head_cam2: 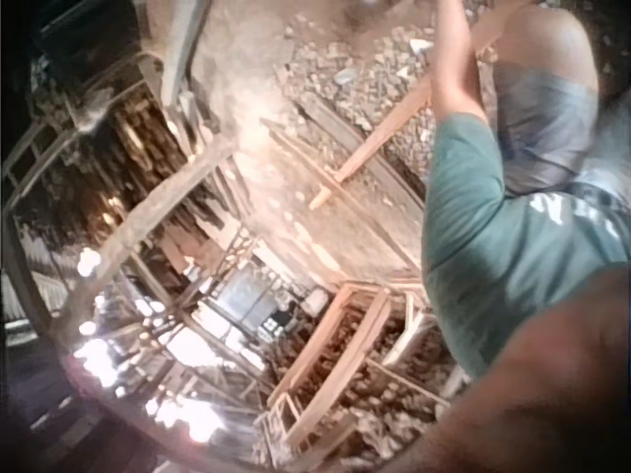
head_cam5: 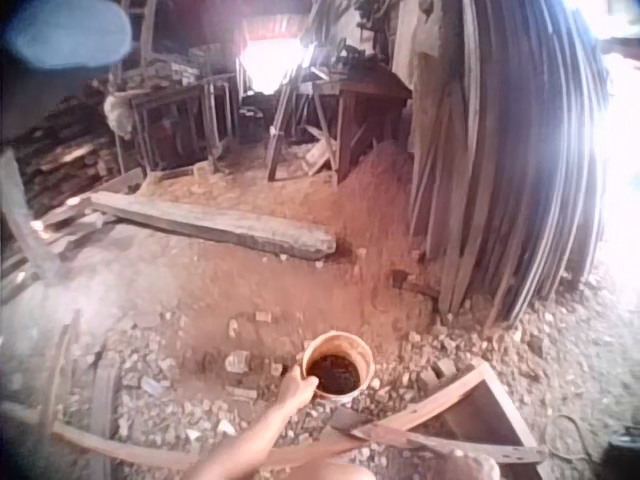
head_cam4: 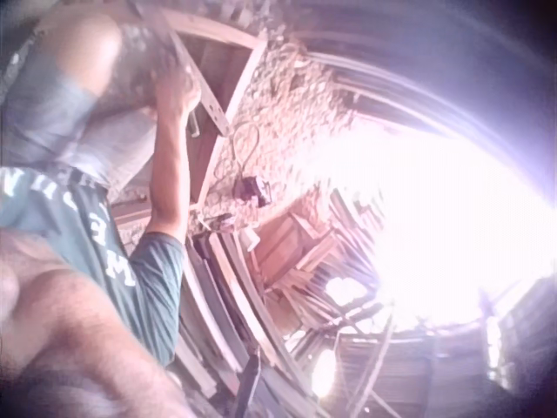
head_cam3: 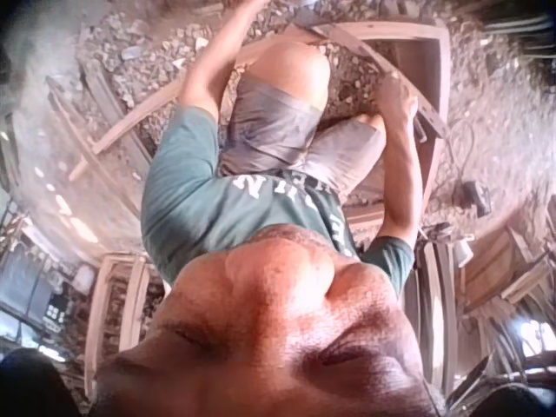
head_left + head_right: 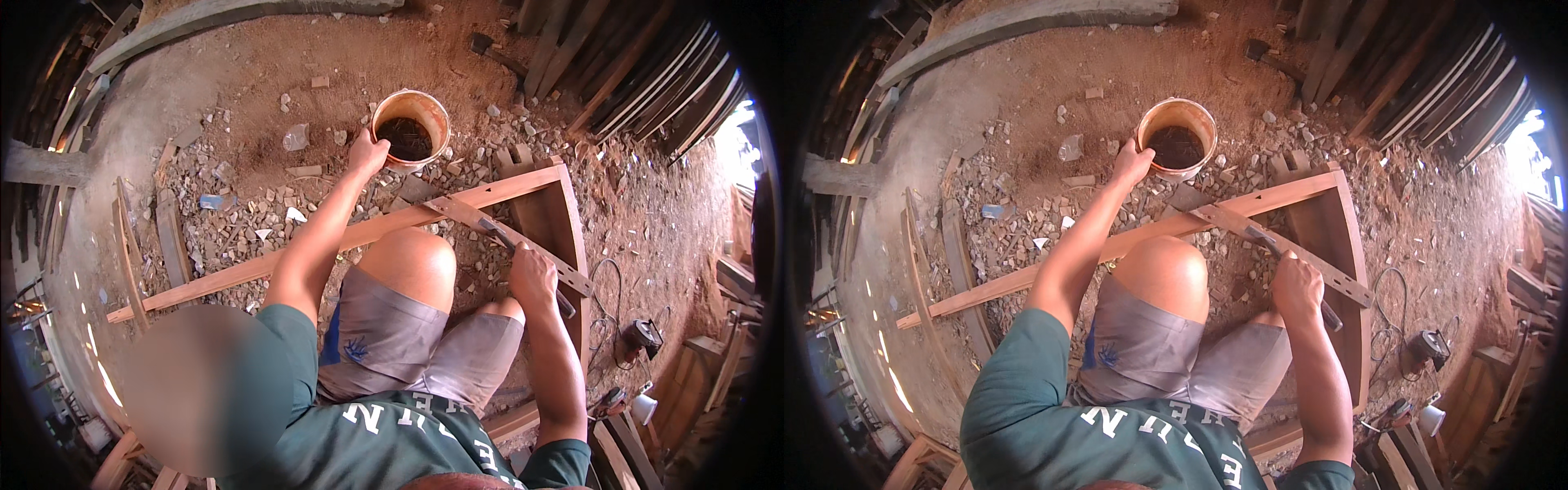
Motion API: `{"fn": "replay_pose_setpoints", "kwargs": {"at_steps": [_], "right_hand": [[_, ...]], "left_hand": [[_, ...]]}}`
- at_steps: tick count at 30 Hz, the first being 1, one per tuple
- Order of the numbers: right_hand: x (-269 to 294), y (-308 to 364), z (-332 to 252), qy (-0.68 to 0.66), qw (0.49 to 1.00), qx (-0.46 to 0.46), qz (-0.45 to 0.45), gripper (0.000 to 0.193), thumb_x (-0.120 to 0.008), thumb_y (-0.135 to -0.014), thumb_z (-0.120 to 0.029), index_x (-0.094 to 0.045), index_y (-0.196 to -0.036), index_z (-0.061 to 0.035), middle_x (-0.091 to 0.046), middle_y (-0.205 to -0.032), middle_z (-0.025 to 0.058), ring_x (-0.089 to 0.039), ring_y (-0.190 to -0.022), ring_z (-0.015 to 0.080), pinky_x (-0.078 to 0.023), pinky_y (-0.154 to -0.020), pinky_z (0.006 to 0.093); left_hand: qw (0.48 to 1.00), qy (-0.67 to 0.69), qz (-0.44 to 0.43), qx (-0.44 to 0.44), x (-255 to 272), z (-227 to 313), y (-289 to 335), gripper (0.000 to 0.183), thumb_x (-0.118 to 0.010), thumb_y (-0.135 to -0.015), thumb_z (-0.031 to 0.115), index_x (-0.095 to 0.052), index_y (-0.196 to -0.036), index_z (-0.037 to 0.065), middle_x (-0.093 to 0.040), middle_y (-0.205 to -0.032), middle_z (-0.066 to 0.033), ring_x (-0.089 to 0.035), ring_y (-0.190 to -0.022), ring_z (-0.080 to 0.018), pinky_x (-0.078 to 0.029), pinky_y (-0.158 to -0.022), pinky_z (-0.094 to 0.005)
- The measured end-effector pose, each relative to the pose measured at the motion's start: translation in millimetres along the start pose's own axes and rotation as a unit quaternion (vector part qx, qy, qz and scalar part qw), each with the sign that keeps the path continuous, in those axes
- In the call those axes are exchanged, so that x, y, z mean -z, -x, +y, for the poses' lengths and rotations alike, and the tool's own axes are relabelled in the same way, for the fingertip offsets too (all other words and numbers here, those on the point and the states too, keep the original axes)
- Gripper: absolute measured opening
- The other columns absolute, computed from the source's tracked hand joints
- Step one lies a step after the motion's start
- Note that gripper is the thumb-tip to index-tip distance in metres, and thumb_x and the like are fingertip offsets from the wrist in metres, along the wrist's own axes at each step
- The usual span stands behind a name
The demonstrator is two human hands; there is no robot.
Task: The person sits on the ground and assembles a wooden frame by hammering nails into pre-drilled holes. They retrieve nails from a white bucket, position them, and strike them with a hammer to secure the wooden planks together.
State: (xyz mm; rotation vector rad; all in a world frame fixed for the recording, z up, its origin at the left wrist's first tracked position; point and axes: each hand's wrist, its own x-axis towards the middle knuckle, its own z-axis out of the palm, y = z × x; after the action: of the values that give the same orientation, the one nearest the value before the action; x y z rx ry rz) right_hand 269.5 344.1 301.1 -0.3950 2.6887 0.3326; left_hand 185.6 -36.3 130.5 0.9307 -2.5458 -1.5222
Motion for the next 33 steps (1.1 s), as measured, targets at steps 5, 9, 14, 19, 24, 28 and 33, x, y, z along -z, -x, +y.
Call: {"fn": "replay_pose_setpoints", "kwargs": {"at_steps": [5,9,14,19,24,28,33], "right_hand": [[5,-4,-4,-0.018,1.000,0.009,0.011,0.010,-0.055,-0.093,-0.005,-0.064,-0.094,-0.0010,-0.075,-0.087,0.0232,-0.076,-0.087,0.0382,-0.061,-0.078,0.0470],[-2,-7,1,-0.007,1.000,0.000,-0.001,0.009,-0.056,-0.093,-0.006,-0.064,-0.095,-0.0010,-0.075,-0.088,0.0236,-0.076,-0.088,0.0391,-0.060,-0.078,0.0482],[5,-11,-2,-0.007,1.000,-0.002,-0.015,0.009,-0.058,-0.093,-0.008,-0.063,-0.096,-0.0007,-0.074,-0.087,0.0230,-0.075,-0.088,0.0392,-0.060,-0.079,0.0492],[4,-9,-2,-0.008,1.000,0.003,-0.015,0.009,-0.057,-0.094,-0.007,-0.062,-0.098,-0.0003,-0.074,-0.085,0.0221,-0.075,-0.085,0.0384,-0.060,-0.076,0.0479],[6,-7,1,0.019,1.000,0.010,-0.017,0.011,-0.054,-0.094,-0.005,-0.062,-0.100,0.0005,-0.074,-0.084,0.0221,-0.076,-0.083,0.0368,-0.061,-0.074,0.0453],[9,-10,3,0.016,0.999,0.022,-0.022,0.012,-0.053,-0.095,-0.005,-0.062,-0.099,0.0006,-0.074,-0.084,0.0218,-0.076,-0.082,0.0365,-0.061,-0.074,0.0447],[13,-17,-1,0.009,0.999,0.029,-0.019,0.011,-0.053,-0.094,-0.004,-0.063,-0.096,0.0005,-0.074,-0.085,0.0226,-0.076,-0.083,0.0363,-0.061,-0.074,0.0447]], "left_hand": [[0.991,0.111,0.045,-0.064,-2,-52,32,0.054,-0.064,-0.088,0.010,-0.055,-0.140,-0.001,-0.072,-0.123,-0.0166,-0.069,-0.115,-0.0237,-0.052,-0.100,-0.0360],[0.977,0.188,0.055,-0.080,-2,-43,46,0.049,-0.062,-0.085,0.010,-0.060,-0.132,0.000,-0.072,-0.115,-0.0220,-0.070,-0.110,-0.0358,-0.052,-0.099,-0.0415],[0.997,0.068,0.033,0.015,46,-13,53,0.040,-0.064,-0.084,0.012,-0.064,-0.123,0.002,-0.074,-0.104,-0.0216,-0.073,-0.097,-0.0364,-0.055,-0.090,-0.0437],[0.997,-0.061,-0.041,0.034,80,-23,44,0.042,-0.067,-0.086,0.016,-0.063,-0.124,-0.001,-0.074,-0.109,-0.0219,-0.072,-0.100,-0.0365,-0.055,-0.093,-0.0451],[0.953,-0.192,0.110,-0.206,62,36,72,0.040,-0.067,-0.092,0.015,-0.061,-0.129,0.000,-0.063,-0.121,-0.0266,-0.062,-0.117,-0.0423,-0.050,-0.103,-0.0467],[0.919,-0.300,-0.193,-0.166,11,35,35,0.037,-0.063,-0.090,0.012,-0.065,-0.124,-0.004,-0.061,-0.130,-0.0294,-0.057,-0.126,-0.0462,-0.048,-0.108,-0.0493],[0.912,-0.383,-0.133,0.069,-50,-13,-40,0.071,-0.066,-0.086,0.016,-0.042,-0.152,0.000,-0.036,-0.157,-0.0266,-0.042,-0.142,-0.0424,-0.039,-0.113,-0.0567]]}}
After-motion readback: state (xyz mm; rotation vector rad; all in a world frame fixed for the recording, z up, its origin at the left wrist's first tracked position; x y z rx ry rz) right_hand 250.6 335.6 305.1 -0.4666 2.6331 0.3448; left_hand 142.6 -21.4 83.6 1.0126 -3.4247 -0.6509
